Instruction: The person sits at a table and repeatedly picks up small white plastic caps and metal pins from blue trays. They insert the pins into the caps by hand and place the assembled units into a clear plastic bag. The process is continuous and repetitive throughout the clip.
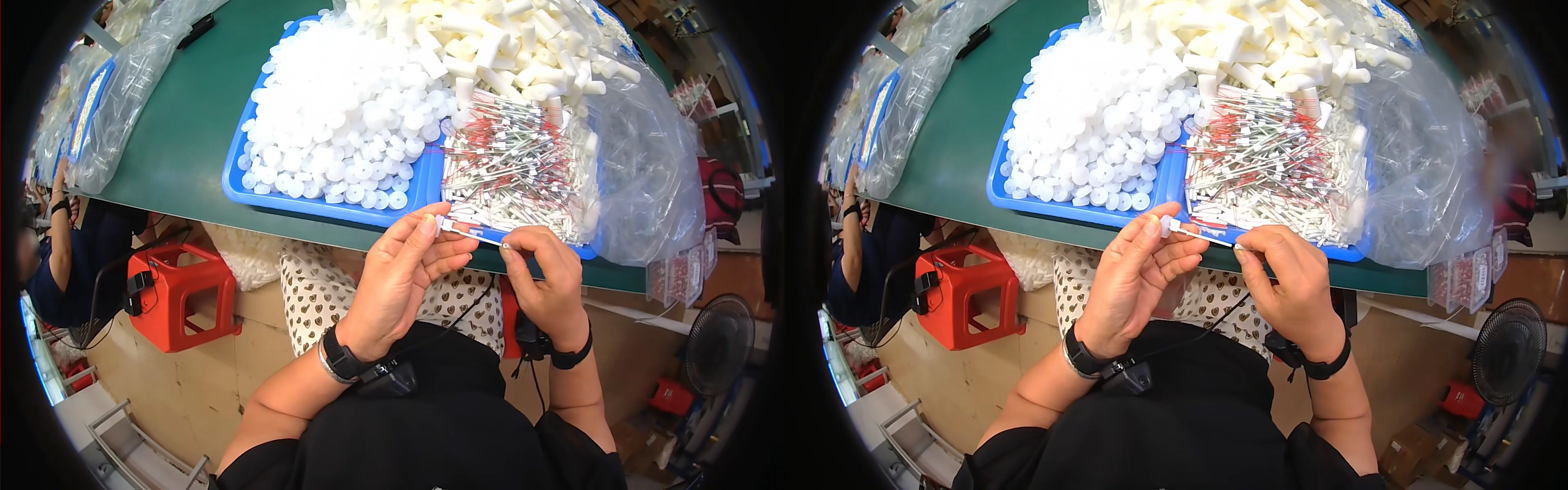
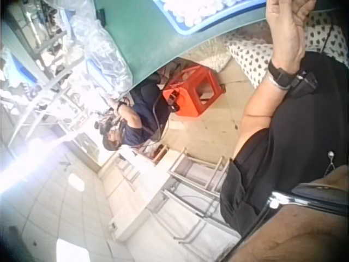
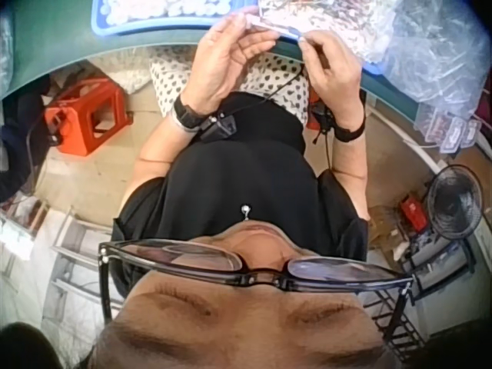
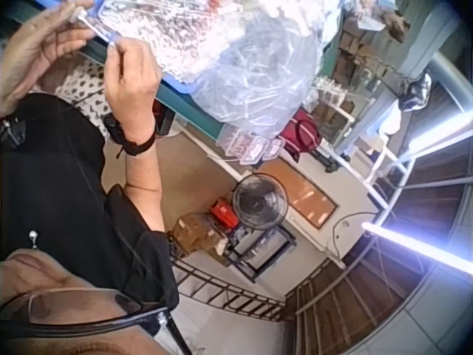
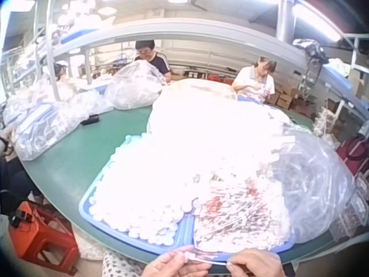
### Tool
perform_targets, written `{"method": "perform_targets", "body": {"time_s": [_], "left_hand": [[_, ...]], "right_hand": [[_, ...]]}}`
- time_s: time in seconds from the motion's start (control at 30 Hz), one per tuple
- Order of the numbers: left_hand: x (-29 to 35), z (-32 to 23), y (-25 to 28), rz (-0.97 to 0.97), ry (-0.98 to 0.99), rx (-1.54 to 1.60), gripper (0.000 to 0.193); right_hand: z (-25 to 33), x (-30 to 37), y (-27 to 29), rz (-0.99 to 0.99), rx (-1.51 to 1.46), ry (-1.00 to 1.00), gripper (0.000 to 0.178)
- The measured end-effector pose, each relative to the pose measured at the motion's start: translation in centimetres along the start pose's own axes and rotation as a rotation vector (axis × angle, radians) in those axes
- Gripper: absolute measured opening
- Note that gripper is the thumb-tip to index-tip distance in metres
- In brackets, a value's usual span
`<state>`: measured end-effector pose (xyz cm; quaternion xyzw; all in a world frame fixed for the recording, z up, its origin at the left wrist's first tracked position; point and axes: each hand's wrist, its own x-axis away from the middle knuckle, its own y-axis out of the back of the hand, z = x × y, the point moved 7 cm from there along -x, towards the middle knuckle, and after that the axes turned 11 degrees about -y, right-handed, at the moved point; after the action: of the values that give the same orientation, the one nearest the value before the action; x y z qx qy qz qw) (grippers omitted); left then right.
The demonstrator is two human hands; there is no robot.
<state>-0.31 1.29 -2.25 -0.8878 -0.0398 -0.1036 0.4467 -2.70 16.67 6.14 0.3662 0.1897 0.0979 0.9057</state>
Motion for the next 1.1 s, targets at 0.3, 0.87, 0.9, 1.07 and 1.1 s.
{"method": "perform_targets", "body": {"time_s": [0.3,0.87,0.9,1.07,1.1], "left_hand": [[0.0,0.4,0.5,-0.016,-0.012,-0.006,0.037],[0.4,1.1,0.1,0.064,0.059,-0.125,0.039],[0.6,1.0,0.1,0.049,0.074,-0.146,0.038],[1.0,1.8,0.1,0.054,0.033,-0.14,0.033],[0.9,1.9,0.0,0.066,0.04,-0.14,0.034]], "right_hand": [[0.8,0.0,-0.4,-0.043,0.076,0.134,0.02],[-1.8,0.9,-4.7,0.372,-0.525,-0.522,0.011],[-1.4,1.0,-4.6,0.321,-0.369,-0.392,0.01],[0.0,0.7,-3.8,0.151,-0.158,-0.063,0.01],[-0.1,0.8,-3.7,0.159,-0.143,-0.072,0.01]]}}
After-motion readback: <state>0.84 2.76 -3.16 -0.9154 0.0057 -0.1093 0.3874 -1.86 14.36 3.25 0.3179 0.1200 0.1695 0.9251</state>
